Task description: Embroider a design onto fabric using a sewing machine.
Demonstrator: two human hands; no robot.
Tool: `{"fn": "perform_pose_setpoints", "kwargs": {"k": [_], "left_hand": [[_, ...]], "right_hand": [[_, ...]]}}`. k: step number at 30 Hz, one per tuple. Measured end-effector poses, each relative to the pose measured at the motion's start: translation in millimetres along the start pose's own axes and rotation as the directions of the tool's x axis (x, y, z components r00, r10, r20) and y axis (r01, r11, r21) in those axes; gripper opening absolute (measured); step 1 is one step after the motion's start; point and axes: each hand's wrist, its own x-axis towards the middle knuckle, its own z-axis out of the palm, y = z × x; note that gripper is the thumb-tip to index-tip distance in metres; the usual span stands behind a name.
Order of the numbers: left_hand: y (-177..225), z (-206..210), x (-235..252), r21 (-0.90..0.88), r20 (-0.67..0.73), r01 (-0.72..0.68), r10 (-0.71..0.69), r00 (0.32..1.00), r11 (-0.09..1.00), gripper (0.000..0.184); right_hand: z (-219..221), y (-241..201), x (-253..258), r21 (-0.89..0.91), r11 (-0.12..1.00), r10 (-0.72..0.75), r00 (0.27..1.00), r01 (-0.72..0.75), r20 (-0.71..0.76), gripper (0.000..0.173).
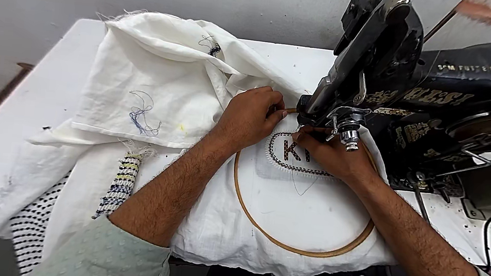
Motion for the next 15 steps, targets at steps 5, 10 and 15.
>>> {"fn": "perform_pose_setpoints", "kwargs": {"k": [5,10,15], "left_hand": [[-0.2,0.1,0.1,0.004,0.002,-0.001,0.001,1.000,1.000,0.018],[-0.6,0.5,0.0,0.006,-0.002,-0.006,0.006,1.000,1.000,0.018],[0.1,-0.9,-0.2,-0.003,0.008,-0.003,0.003,1.000,1.000,0.018]], "right_hand": [[0.0,1.1,0.5,0.000,1.000,-0.005,1.000,0.005,0.007,0.014],[0.2,1.0,0.7,0.010,0.999,-0.031,1.000,0.031,-0.003,0.013],[0.4,1.3,1.4,0.003,1.000,-0.031,1.000,0.031,0.000,0.014]]}}
